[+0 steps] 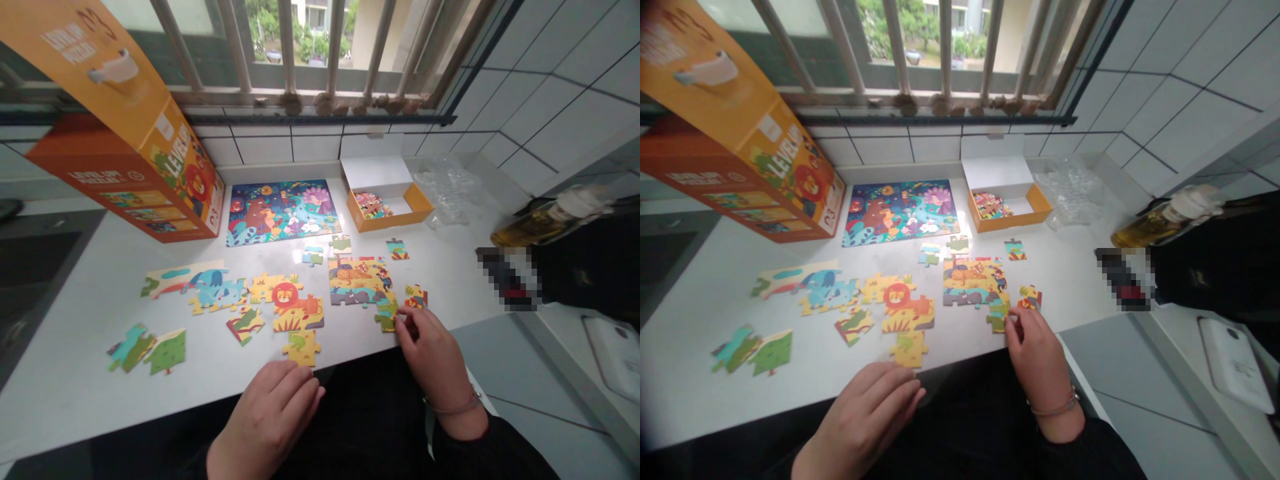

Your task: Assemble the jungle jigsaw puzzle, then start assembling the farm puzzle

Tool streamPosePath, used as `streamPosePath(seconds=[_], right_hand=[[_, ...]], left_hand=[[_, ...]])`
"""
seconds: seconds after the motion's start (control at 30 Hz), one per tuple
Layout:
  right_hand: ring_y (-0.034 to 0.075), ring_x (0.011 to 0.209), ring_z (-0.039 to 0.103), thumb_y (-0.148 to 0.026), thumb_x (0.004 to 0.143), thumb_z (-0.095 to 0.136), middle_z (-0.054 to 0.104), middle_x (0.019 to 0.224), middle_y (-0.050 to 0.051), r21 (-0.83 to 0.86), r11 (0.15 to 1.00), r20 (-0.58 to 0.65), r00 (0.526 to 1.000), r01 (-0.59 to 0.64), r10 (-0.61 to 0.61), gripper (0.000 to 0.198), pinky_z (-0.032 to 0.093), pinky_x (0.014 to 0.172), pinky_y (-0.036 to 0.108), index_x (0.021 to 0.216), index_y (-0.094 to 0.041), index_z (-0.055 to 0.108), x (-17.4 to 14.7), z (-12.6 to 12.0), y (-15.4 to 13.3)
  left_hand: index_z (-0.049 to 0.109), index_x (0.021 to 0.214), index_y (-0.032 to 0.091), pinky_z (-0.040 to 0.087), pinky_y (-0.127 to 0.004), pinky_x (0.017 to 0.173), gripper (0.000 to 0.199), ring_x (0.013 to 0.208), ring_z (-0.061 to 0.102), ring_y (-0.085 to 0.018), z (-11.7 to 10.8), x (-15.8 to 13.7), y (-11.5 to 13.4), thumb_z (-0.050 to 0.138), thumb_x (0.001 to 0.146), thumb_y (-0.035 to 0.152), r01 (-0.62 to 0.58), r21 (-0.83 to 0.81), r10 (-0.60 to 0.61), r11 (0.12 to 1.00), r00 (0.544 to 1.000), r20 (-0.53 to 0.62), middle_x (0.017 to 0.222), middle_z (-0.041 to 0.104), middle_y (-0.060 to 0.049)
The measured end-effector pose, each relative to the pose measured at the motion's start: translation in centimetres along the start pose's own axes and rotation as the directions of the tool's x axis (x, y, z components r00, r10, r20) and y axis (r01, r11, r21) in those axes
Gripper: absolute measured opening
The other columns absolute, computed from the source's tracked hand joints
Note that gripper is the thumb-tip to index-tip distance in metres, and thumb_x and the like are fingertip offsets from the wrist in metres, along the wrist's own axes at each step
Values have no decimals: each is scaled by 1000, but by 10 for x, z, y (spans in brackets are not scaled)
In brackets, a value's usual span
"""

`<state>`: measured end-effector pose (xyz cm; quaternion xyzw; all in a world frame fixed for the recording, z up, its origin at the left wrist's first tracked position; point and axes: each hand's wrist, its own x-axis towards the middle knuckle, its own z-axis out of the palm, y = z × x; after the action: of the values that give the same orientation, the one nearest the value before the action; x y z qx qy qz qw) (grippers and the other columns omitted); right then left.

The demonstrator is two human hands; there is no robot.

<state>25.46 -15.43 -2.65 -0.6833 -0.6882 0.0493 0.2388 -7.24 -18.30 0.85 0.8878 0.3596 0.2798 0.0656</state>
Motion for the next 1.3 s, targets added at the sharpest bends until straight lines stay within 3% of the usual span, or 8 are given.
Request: streamPosePath(seconds=[0.17,0.4,0.63,0.77,0.9,1.03,1.17,1.3], right_hand=[[26,90,71,-35,110,55,74,100,9,40,999,-22,999,34,-33,17,56,83,40,111,-23,67,-11,-4,-18],[23,82,71,-27,110,58,72,92,5,213,965,77,982,152,-172,10,57,78,37,109,-24,67,-33,3,-62],[27,100,74,-26,106,67,75,117,11,360,871,215,879,335,-427,26,65,85,40,132,-23,69,-48,17,-97],[25,94,75,-20,109,61,78,114,10,311,833,198,827,457,-527,26,67,82,39,132,-24,73,-47,22,-101],[24,90,76,-11,108,58,80,110,10,300,790,102,805,535,-584,35,66,78,38,137,-23,73,-45,18,-89],[24,97,78,-6,103,63,81,112,7,313,796,14,836,518,-549,55,66,84,37,152,-32,66,-45,2,-60],[23,94,76,-15,101,73,77,110,7,111,912,-177,911,394,-372,44,65,83,36,141,-33,74,-29,-21,-17],[25,92,73,-34,106,70,77,105,11,-275,955,-319,926,112,-200,25,59,79,38,124,-22,83,8,-38,34]], left_hand=[[70,132,18,61,-41,102,26,115,76,-26,2,-28,-17,64,107,14,89,102,-83,991,995,-62,126,81,-12],[71,136,19,56,-42,105,35,114,74,-25,8,-45,-28,53,108,7,17,94,-18,995,1000,13,125,81,-9],[73,133,16,55,-42,104,35,107,74,-25,9,-40,-21,46,112,8,-55,86,57,995,998,-24,117,82,-10],[71,131,13,62,-42,95,29,98,75,-25,14,-32,-12,54,109,7,-72,13,73,997,994,-76,113,82,-12],[69,131,15,65,-40,90,27,97,77,-25,12,-32,-12,69,105,13,-71,-107,64,992,996,-60,113,83,-11],[66,139,18,63,-47,106,35,121,75,-30,-1,-37,-32,68,104,13,152,15,-150,988,984,-91,133,78,-15],[63,143,16,55,-59,119,36,146,61,-38,-15,-49,-63,64,107,22,331,160,-320,930,943,-89,158,62,-21],[65,144,19,56,-60,114,37,143,62,-39,-26,-63,-80,62,109,29,265,238,-275,934,962,7,160,61,-19]])
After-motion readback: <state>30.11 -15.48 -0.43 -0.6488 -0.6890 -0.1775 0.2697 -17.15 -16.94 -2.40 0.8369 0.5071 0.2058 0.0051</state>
